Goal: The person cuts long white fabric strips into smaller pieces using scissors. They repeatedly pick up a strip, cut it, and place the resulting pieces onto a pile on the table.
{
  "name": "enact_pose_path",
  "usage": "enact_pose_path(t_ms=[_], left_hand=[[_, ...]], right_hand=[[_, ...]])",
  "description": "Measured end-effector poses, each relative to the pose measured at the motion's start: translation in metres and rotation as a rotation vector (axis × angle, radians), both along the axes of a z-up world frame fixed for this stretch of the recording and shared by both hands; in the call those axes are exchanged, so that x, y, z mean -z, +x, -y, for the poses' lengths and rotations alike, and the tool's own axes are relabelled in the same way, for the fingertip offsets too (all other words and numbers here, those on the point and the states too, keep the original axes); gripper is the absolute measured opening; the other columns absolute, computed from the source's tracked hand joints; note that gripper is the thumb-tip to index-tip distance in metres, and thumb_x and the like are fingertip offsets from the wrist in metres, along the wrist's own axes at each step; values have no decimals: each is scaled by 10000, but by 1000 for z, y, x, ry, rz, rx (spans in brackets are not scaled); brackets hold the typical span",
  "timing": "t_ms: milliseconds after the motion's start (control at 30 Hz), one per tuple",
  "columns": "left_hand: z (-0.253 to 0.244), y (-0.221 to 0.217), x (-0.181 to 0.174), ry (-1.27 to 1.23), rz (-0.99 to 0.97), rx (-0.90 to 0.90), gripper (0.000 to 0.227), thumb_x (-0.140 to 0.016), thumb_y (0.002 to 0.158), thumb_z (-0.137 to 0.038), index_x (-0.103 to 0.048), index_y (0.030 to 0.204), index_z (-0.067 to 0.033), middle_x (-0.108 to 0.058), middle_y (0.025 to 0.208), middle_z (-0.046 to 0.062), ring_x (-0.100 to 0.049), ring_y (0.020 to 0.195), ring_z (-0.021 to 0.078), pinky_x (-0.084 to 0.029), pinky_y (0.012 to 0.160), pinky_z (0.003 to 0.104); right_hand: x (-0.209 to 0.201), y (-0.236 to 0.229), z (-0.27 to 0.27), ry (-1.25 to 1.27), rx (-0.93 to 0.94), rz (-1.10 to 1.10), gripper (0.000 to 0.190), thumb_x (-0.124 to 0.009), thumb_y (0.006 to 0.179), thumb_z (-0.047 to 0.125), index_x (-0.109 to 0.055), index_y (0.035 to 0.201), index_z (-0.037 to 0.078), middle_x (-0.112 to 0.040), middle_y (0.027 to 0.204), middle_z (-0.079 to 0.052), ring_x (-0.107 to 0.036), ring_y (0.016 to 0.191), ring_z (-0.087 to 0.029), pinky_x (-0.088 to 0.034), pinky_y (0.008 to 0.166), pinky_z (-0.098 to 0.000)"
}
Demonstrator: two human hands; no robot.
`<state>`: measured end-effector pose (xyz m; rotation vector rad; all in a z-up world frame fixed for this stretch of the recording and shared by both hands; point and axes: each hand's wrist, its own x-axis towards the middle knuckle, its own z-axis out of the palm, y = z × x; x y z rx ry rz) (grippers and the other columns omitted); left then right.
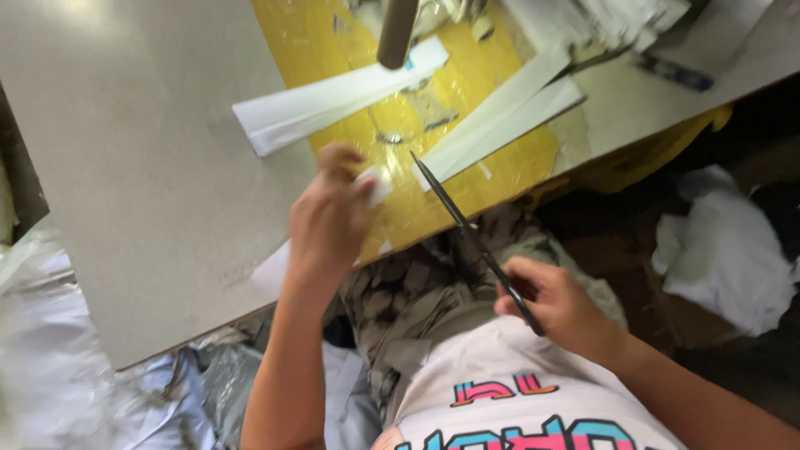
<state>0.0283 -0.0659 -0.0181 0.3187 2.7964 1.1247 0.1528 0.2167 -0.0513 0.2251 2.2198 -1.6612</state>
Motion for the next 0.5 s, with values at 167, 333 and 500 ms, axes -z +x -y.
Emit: enact_pose_path(t_ms=[167, 333, 500], left_hand=[[11, 59, -26, 722, -51, -224, 220, -609, 1021, -206, -482, 1169, -104, -557, 946, 34, -576, 565, 91, -418, 443, 193], [-38, 62, -4, 1045, 154, 23, 272, -682, 978, -241, -622, 1175, -63, -662, 1000, 49, -628, 707, 110, -503, 579, 221], [-68, 64, -10, 1160, 332, 80, 571, -819, 839, -161, -595, 1362, -110, -601, 1233, 43, -582, 1000, 105, -488, 860, 227]], right_hand=[[-23, -49, -95, 787, -75, -409, 383, -916, 760, 258, -608, 934, 111, -661, 798, -51, -611, 705, -189, -459, 655, -383], [40, -129, -200, 1337, -128, -656, 583, -749, 927, 597, -650, 1124, 58, -702, 1011, -149, -690, 916, -404, -521, 745, -502], [3, -145, -191, 1281, -162, -309, 572, -660, 955, 536, -637, 1277, 64, -690, 1246, -172, -644, 1144, -412, -524, 818, -566]])
